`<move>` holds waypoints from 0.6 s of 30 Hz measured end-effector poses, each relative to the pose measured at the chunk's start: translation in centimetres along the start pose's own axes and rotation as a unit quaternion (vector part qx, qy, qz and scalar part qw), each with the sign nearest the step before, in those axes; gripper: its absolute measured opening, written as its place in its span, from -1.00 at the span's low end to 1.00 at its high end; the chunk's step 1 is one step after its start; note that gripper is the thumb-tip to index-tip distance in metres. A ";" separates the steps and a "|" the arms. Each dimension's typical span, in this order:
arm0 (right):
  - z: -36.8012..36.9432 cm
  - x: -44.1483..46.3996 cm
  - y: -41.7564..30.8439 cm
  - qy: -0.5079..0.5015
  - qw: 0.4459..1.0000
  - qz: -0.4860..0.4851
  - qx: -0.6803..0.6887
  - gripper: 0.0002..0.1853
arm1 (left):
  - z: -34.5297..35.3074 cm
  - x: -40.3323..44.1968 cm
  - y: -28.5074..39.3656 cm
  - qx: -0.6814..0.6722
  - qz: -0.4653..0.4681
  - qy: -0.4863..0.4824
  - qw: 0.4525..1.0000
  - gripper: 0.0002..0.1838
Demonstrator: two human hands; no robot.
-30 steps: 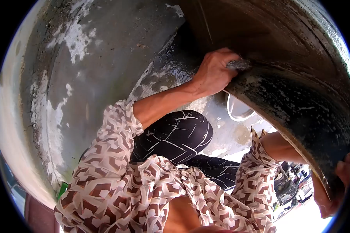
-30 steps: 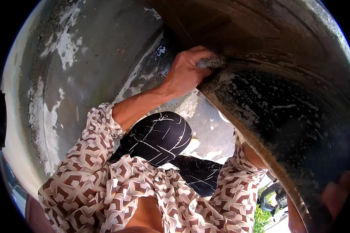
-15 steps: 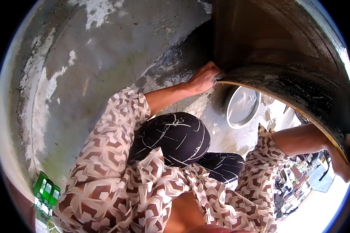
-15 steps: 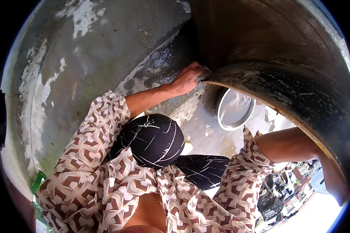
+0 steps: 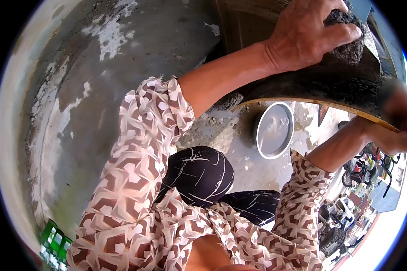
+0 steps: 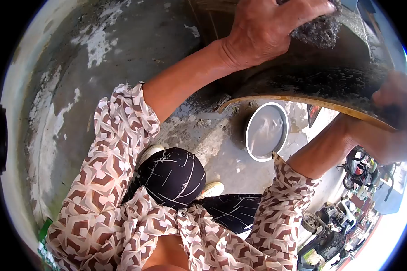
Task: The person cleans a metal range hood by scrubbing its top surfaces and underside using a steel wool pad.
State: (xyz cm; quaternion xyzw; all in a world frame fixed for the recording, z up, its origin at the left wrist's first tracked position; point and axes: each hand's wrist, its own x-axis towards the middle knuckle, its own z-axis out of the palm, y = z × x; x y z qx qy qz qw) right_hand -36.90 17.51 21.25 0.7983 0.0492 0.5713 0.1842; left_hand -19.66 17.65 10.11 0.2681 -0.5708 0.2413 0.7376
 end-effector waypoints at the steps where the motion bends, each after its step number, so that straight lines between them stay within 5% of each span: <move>1: 0.0 0.0 -0.1 -0.003 1.000 -0.003 0.002 -0.72 | 0.9 -0.3 0.2 0.007 0.030 -0.008 0.999 -0.62; 7: -1.0 0.8 -0.1 -0.041 0.997 -0.054 0.047 -0.79 | -4.5 -10.3 1.0 0.118 0.042 -0.189 0.974 -0.40; 9: -1.6 2.0 0.8 -0.123 0.971 -0.142 0.146 -0.81 | -6.8 -13.7 1.5 0.105 -0.021 -0.255 0.961 -0.37; 11: -2.1 5.0 4.1 -0.350 0.825 -0.248 0.367 -0.83 | -8.2 -15.6 1.8 0.063 -0.102 -0.289 0.950 -0.32; 13: -1.2 6.4 5.4 -0.464 0.720 -0.254 0.449 -0.84 | -8.3 -14.0 2.4 0.032 -0.164 -0.255 0.952 -0.27; 15: -0.7 6.2 4.5 -0.370 0.817 -0.239 0.373 -0.88 | -7.2 -9.2 2.8 0.010 -0.211 -0.156 0.965 -0.22; 16: -0.4 3.8 4.1 -0.242 0.884 -0.222 0.333 -0.88 | -6.2 -5.6 2.4 0.001 -0.162 -0.107 0.981 -0.19; 18: 0.2 1.1 2.5 -0.064 0.955 -0.143 0.251 -0.84 | -3.0 -0.3 1.6 -0.020 -0.076 -0.011 0.997 -0.43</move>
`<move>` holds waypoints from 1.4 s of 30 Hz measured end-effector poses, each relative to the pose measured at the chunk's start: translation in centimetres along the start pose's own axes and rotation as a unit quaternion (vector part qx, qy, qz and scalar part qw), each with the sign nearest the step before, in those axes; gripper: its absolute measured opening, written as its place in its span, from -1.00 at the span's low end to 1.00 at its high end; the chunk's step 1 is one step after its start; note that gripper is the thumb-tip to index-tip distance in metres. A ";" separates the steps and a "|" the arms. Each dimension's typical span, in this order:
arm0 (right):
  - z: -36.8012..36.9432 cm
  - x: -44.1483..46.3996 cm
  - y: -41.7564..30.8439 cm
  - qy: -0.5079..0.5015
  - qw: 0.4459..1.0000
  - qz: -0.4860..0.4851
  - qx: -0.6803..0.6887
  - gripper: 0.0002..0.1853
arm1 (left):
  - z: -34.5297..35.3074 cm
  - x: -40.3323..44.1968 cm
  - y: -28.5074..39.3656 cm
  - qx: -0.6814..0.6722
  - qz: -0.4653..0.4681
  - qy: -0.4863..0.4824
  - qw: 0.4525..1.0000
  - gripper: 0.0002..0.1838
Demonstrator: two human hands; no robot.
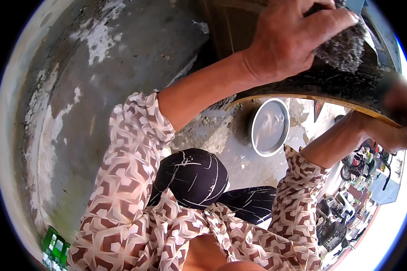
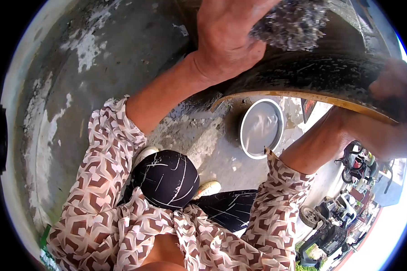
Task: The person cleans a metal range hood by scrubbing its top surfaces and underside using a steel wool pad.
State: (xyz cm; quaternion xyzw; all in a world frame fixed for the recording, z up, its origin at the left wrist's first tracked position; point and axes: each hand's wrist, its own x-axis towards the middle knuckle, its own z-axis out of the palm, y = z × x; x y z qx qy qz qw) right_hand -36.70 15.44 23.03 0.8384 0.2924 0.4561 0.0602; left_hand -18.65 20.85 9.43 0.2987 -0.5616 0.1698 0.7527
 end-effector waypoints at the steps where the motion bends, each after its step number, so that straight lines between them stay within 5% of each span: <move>1: 1.4 0.1 -0.8 0.053 0.997 0.045 -0.045 -0.84 | 2.4 1.8 0.1 -0.020 0.041 0.042 0.998 -0.55; 4: 0.7 0.4 -2.7 0.019 0.975 0.153 -0.162 -0.85 | 5.9 0.6 1.0 0.030 0.106 0.043 0.993 -0.79; 6: 0.5 0.0 -3.2 0.007 0.964 0.165 -0.206 -0.87 | 2.5 -3.1 1.0 0.030 0.088 -0.129 0.987 -0.63; 8: 1.9 0.2 -2.5 0.052 0.962 0.133 -0.234 -0.82 | -0.6 -8.2 -0.2 0.089 0.066 -0.227 0.968 -0.76; 11: 2.8 1.6 -3.1 0.049 0.945 0.177 -0.270 -0.71 | -5.0 -14.8 -0.9 0.078 -0.091 -0.372 0.920 -0.71; 13: 2.5 1.3 -3.0 0.072 0.939 0.223 -0.252 -0.63 | -6.0 -14.2 0.2 0.058 -0.206 -0.377 0.901 -0.63; 15: 2.5 0.8 -3.4 0.108 0.921 0.295 -0.231 -0.55 | -4.3 -10.0 1.4 -0.008 -0.216 -0.264 0.940 -0.50; 18: 2.3 1.0 -3.5 0.132 0.907 0.325 -0.232 -0.46 | -0.3 -0.4 2.3 -0.044 -0.036 -0.059 0.997 -0.47; 21: 2.2 1.0 -3.8 0.138 0.901 0.325 -0.250 -0.45 | 4.5 2.6 2.1 -0.019 0.067 -0.013 0.997 -0.88; 25: 1.9 0.8 -3.9 0.135 0.891 0.328 -0.282 -0.44 | 2.4 -3.5 1.1 0.072 0.082 -0.147 0.983 -0.76; 29: 1.5 1.0 -4.2 0.150 0.866 0.360 -0.314 -0.42 | -4.9 -14.0 -1.5 0.107 -0.046 -0.376 0.919 -0.81; 32: 0.4 1.2 -4.7 0.156 0.827 0.411 -0.351 -0.40 | -6.1 -13.5 -0.2 0.075 -0.217 -0.352 0.907 -0.67; 34: 0.9 2.0 -5.0 0.146 0.805 0.430 -0.382 -0.39 | -3.8 -7.7 1.5 0.015 -0.176 -0.244 0.954 -0.54; 36: 2.8 3.2 -5.3 0.126 0.797 0.413 -0.422 -0.40 | -1.0 -1.2 2.1 -0.016 -0.041 -0.097 0.994 -0.55; 39: 2.2 3.3 -5.2 0.127 0.814 0.394 -0.407 -0.41 | 4.1 2.9 2.0 0.025 0.056 -0.031 0.998 -0.84; 42: 1.4 2.7 -5.5 0.132 0.825 0.392 -0.385 -0.43 | 4.3 1.0 1.3 0.050 0.084 -0.091 0.991 -0.79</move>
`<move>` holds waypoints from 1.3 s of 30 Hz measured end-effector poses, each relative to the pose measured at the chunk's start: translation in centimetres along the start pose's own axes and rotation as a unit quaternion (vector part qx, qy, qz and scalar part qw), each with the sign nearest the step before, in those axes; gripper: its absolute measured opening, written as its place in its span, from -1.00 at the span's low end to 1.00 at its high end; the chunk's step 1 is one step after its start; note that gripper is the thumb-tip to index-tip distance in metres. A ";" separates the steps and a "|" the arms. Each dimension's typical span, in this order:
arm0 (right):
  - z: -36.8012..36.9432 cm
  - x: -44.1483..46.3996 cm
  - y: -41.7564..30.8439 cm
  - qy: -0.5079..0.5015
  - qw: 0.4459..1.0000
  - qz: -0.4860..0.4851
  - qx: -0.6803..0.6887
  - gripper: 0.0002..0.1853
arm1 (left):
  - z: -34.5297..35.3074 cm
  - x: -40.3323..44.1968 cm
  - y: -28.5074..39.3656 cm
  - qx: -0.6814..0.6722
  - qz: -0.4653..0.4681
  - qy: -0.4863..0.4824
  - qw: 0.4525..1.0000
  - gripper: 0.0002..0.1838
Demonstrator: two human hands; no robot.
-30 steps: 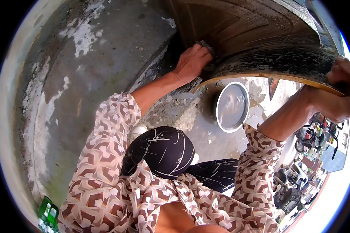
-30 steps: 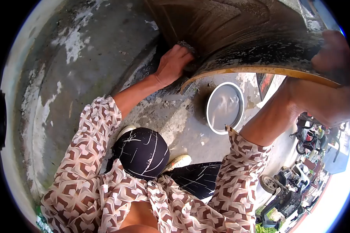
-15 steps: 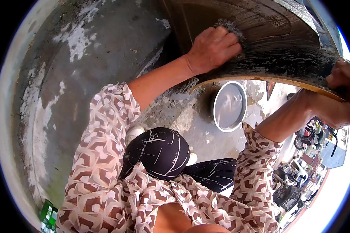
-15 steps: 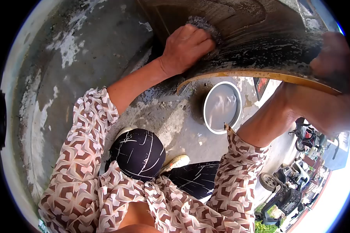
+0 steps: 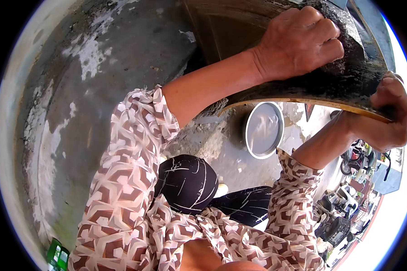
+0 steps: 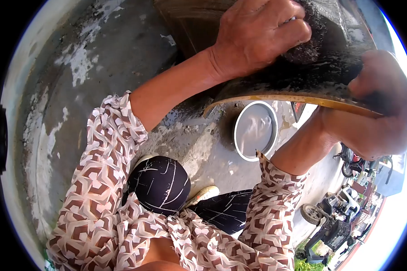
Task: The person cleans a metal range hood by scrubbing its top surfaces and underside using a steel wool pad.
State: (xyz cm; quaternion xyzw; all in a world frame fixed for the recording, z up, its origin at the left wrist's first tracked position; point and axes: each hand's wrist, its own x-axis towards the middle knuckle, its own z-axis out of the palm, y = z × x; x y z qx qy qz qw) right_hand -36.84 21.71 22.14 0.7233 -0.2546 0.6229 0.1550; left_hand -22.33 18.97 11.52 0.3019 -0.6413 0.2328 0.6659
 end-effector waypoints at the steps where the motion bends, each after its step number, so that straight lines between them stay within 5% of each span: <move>1: -0.3 -0.2 0.0 -0.003 1.000 0.004 -0.006 -0.44 | -0.3 -2.1 0.0 0.011 0.011 -0.012 1.000 -0.80; 3: 0.0 -0.1 -0.1 -0.013 1.000 0.001 -0.012 -0.50 | -2.4 -7.4 -0.4 0.046 0.010 -0.132 0.990 -0.87; 6: 0.3 0.0 0.2 -0.047 0.997 -0.057 0.039 -0.66 | -6.0 -16.9 -0.7 0.043 -0.115 -0.365 0.923 -0.82; 7: 0.5 -0.1 0.1 -0.046 0.996 -0.066 0.042 -0.68 | -7.1 -18.0 -0.7 0.030 -0.186 -0.368 0.911 -0.78; 9: 1.2 -0.3 0.0 -0.032 0.995 -0.079 0.053 -0.70 | -7.9 -18.7 -0.3 -0.006 -0.316 -0.363 0.876 -0.69; 12: 0.8 -0.6 0.2 -0.041 0.996 -0.073 0.029 -0.70 | -7.4 -10.2 0.9 -0.093 -0.310 -0.198 0.925 -0.61; 14: 0.8 -0.9 -0.1 -0.030 0.998 -0.043 0.038 -0.72 | -6.3 -4.5 0.8 -0.097 -0.210 -0.067 0.971 -0.58; 18: 0.8 -0.9 -1.0 -0.016 0.999 -0.020 0.045 -0.76 | 0.4 1.9 1.3 -0.038 -0.094 0.112 0.988 -0.90; 23: -0.3 -0.5 -0.7 -0.061 0.995 -0.070 0.048 -0.77 | -1.5 -3.6 0.6 0.046 0.019 -0.094 0.994 -0.88; 27: 0.0 -0.7 -0.5 -0.049 0.997 -0.039 0.046 -0.77 | -6.2 -13.6 -1.8 0.056 -0.078 -0.290 0.952 -0.87; 30: 0.8 -1.1 -0.9 -0.020 1.000 -0.004 0.016 -0.75 | -8.2 -13.6 -1.3 -0.003 -0.258 -0.283 0.924 -0.62; 35: 1.0 -1.5 -1.8 -0.005 0.997 0.075 -0.016 -0.69 | -4.7 -0.8 1.3 -0.093 -0.139 -0.015 0.986 -0.59; 39: 2.1 -1.3 -2.4 -0.005 0.999 0.030 -0.017 -0.61 | 0.7 2.5 2.4 -0.056 -0.069 -0.011 0.996 -0.74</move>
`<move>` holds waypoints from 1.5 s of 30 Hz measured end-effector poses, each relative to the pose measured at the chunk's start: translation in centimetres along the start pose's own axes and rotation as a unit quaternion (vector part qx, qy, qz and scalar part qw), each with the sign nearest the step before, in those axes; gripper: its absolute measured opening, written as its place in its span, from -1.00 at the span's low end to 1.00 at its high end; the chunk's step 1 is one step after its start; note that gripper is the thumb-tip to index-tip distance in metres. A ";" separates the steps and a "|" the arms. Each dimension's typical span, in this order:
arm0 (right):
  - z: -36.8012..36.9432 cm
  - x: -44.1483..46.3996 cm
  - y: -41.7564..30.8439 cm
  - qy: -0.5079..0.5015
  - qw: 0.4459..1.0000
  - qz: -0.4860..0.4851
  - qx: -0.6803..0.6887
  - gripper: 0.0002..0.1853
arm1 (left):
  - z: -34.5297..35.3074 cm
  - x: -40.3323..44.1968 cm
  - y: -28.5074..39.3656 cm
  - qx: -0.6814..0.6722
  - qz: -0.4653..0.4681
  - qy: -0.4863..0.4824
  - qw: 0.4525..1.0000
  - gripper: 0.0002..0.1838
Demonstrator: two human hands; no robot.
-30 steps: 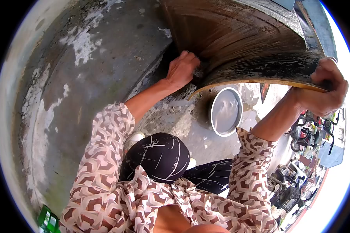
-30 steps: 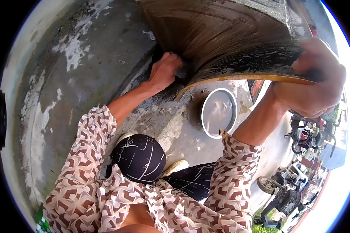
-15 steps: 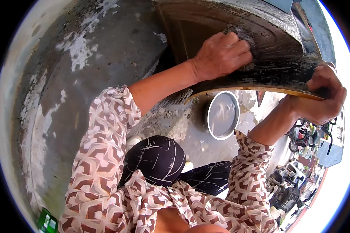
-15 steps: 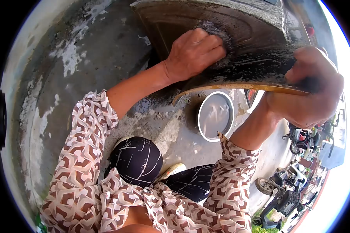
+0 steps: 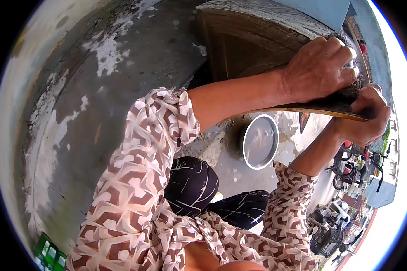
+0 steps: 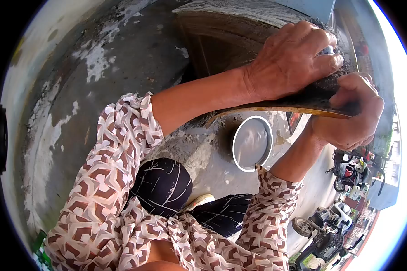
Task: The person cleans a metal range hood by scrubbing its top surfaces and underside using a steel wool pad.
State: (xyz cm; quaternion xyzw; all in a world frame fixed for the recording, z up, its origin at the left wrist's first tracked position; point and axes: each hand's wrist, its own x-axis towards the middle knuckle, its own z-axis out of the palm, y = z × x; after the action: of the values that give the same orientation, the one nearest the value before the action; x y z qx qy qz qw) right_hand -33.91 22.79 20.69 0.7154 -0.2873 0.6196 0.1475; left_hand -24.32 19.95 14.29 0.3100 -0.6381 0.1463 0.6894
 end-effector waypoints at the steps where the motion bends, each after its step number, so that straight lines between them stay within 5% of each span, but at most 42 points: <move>1: -0.1 0.0 0.2 -0.003 1.000 -0.010 0.020 -0.61 | 0.5 0.1 -0.3 0.025 0.024 -0.008 0.999 -0.74; 8: -0.4 0.2 0.2 -0.017 0.998 0.003 0.057 -0.58 | -4.2 -3.3 -6.9 0.173 0.114 0.013 0.978 -0.62; 10: 0.0 0.0 -0.7 -0.001 0.999 0.045 0.015 -0.56 | -7.0 -4.7 -10.2 0.209 0.142 -0.055 0.966 -0.54; 15: 0.4 0.1 -1.2 0.018 0.996 0.062 -0.063 -0.52 | -10.2 -8.0 -12.6 0.240 -0.029 -0.066 0.968 -0.25; 17: 0.2 0.2 -1.0 0.014 0.996 0.089 -0.030 -0.52 | -6.5 -7.4 -9.2 0.140 -0.057 0.010 0.988 -0.24; 22: 0.2 0.1 -1.4 0.009 0.997 0.040 -0.067 -0.52 | -2.3 -4.8 -3.4 0.031 -0.053 0.001 0.998 -0.35; 26: -0.4 0.2 -0.1 -0.011 0.999 -0.031 0.013 -0.61 | -8.6 -8.0 -11.5 0.216 0.114 -0.074 0.967 -0.32; 28: 0.0 0.4 -0.5 0.021 0.999 0.002 -0.033 -0.47 | -12.3 -10.7 -15.3 0.269 0.050 -0.100 0.957 -0.33; 29: -0.1 0.5 -0.4 0.027 0.999 0.005 -0.036 -0.45 | -13.6 -10.8 -15.0 0.257 -0.074 -0.116 0.957 -0.64; 31: -0.3 0.6 0.0 0.039 0.998 0.010 -0.044 -0.41 | -12.8 -10.6 -15.0 0.271 -0.123 -0.014 0.955 -0.29; 35: -1.1 0.8 1.8 0.034 0.997 -0.018 0.068 -0.47 | -5.1 -6.8 -7.2 0.099 -0.109 0.046 0.988 -0.41; 37: -1.2 0.6 1.8 0.020 0.998 -0.026 0.060 -0.49 | -3.3 -5.5 -4.3 0.070 -0.141 0.038 0.987 -0.25; 41: -0.7 0.4 0.5 0.023 1.000 -0.017 0.013 -0.50 | -8.2 -7.3 -10.3 0.178 -0.011 -0.075 0.981 -0.34; 43: -0.8 0.5 0.6 0.025 0.999 -0.012 0.028 -0.49 | -10.6 -8.2 -13.5 0.252 -0.088 -0.029 0.963 -0.49; 45: -1.4 0.8 2.0 0.017 0.997 -0.043 0.067 -0.53 | -9.8 -7.9 -12.7 0.217 -0.069 -0.015 0.974 -0.53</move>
State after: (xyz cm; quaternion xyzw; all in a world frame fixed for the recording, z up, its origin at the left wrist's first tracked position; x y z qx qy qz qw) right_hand -36.19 21.85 21.43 0.7248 -0.2120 0.6424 0.1304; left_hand -10.08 17.78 3.66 0.4977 -0.5783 0.2292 0.6043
